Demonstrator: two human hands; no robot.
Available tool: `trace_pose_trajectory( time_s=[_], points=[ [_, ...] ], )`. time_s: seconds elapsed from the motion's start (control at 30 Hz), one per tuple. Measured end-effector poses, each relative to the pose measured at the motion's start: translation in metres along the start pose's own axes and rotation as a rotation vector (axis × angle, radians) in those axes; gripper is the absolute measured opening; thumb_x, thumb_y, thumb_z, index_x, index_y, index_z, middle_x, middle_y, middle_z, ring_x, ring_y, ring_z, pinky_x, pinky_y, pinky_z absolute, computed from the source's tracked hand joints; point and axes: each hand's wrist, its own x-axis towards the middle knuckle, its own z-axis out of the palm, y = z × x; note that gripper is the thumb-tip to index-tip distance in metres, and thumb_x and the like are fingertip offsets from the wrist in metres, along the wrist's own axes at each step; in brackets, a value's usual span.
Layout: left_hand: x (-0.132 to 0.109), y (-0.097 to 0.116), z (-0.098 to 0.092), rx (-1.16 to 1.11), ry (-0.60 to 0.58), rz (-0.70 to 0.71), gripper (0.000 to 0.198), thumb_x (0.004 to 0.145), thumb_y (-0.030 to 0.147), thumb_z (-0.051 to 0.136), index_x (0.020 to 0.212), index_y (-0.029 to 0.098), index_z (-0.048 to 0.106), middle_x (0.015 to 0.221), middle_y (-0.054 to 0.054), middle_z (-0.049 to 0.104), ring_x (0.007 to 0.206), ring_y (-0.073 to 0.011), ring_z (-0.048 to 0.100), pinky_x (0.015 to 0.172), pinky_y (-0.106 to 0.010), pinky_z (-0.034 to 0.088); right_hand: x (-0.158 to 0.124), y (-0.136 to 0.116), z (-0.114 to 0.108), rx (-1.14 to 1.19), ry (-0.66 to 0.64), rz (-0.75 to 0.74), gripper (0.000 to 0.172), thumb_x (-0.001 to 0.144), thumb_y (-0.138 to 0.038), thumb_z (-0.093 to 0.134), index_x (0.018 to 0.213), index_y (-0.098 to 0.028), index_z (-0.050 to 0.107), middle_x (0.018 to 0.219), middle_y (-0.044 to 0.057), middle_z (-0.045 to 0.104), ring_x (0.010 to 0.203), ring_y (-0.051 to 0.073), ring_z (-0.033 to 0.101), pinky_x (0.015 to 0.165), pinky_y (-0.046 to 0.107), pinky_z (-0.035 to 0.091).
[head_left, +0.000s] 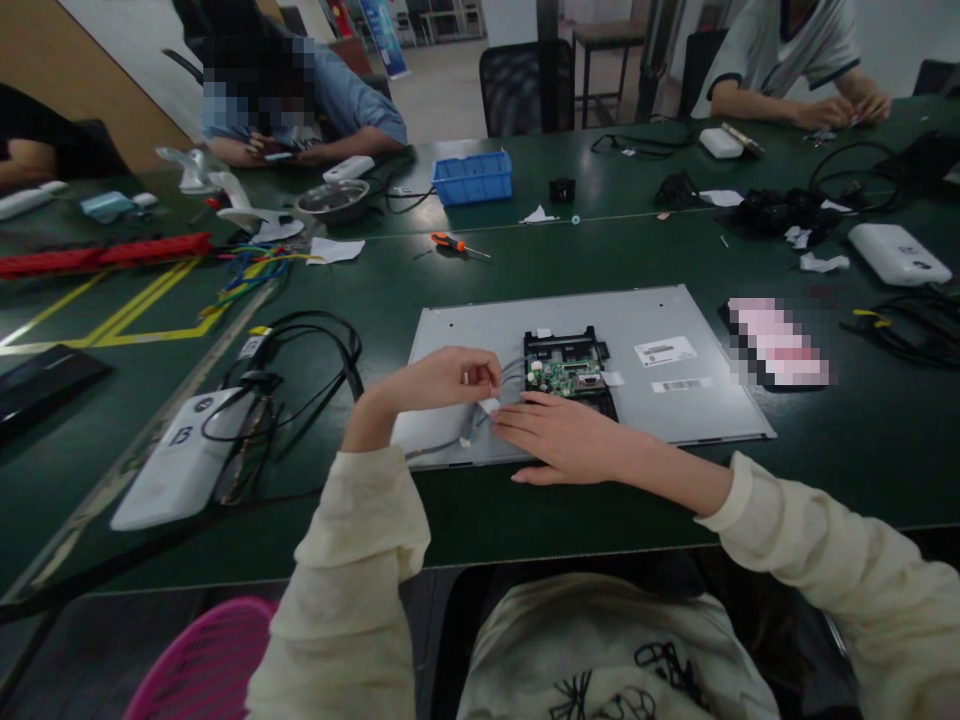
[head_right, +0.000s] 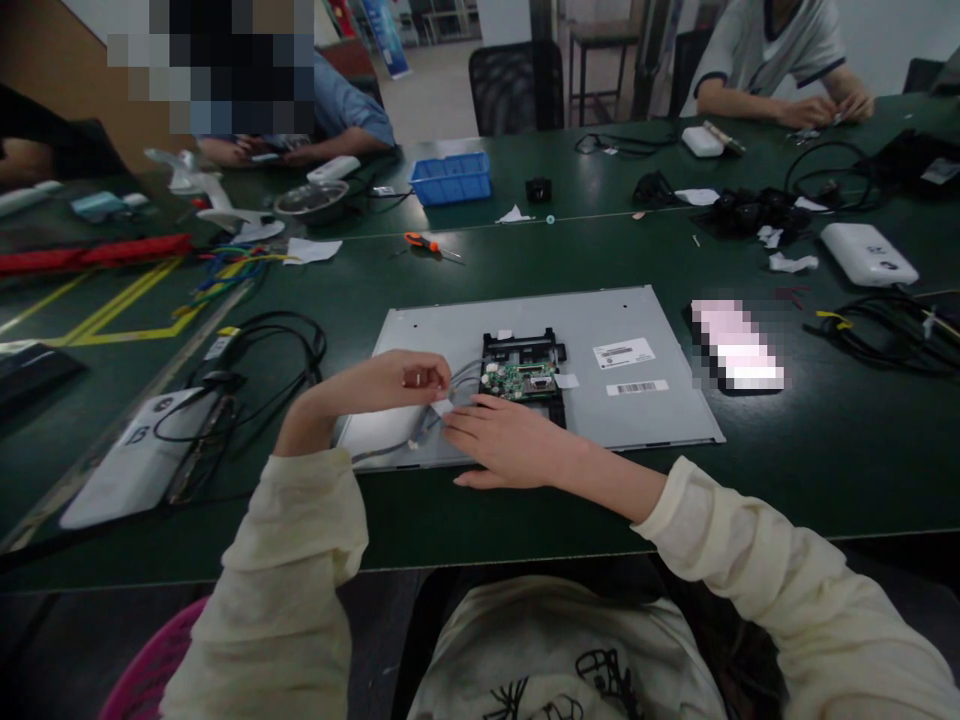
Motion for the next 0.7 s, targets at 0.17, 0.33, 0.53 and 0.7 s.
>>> trace_pose_trajectory(
  time_s=[0.17, 0.33, 0.53, 0.7],
  points=[
    [0.008, -0.014, 0.010, -0.001, -0.176, -0.041, 0.018, 0.077, 0.035, 0.058, 0.081, 0.018, 0.062, 0.067, 0.002, 0.061, 0.062, -0.0110, 0.054, 0.061, -0.021, 0.040, 0.001, -0.003, 0.001, 0.012, -0.031, 0.013, 0.059, 0.096, -0.050, 0.040, 0.134, -0.006, 0.048, 0.140, 0.019, 0.052, 0.131, 0.026, 0.047, 0.114, 0.043, 0.027],
    [0.009, -0.017, 0.009, 0.034, -0.135, -0.041, 0.021, 0.074, 0.039, 0.063, 0.075, 0.018, 0.059, 0.063, 0.003, 0.057, 0.059, -0.0109, 0.050, 0.057, -0.022, 0.035, -0.003, -0.013, 0.000, 0.024, -0.037, 0.039, 0.065, 0.094, -0.053, 0.042, 0.134, -0.003, 0.048, 0.142, 0.021, 0.049, 0.132, 0.029, 0.045, 0.114, 0.043, 0.029],
    [0.006, -0.013, 0.006, 0.091, -0.073, -0.098, 0.028, 0.070, 0.044, 0.067, 0.071, 0.018, 0.056, 0.061, 0.004, 0.050, 0.058, -0.0107, 0.045, 0.056, -0.023, 0.033, -0.013, -0.024, -0.004, 0.086, -0.036, 0.079, 0.068, 0.091, -0.055, 0.047, 0.135, -0.003, 0.047, 0.144, 0.023, 0.045, 0.133, 0.030, 0.044, 0.113, 0.043, 0.031],
    [0.008, -0.021, 0.007, 0.049, -0.077, -0.096, 0.032, 0.070, 0.048, 0.068, 0.076, 0.018, 0.059, 0.064, 0.003, 0.055, 0.060, -0.0119, 0.049, 0.057, -0.023, 0.036, -0.016, -0.027, -0.008, 0.104, -0.047, 0.089, 0.069, 0.090, -0.056, 0.048, 0.135, -0.004, 0.047, 0.144, 0.023, 0.046, 0.132, 0.030, 0.045, 0.112, 0.042, 0.033]
  ],
)
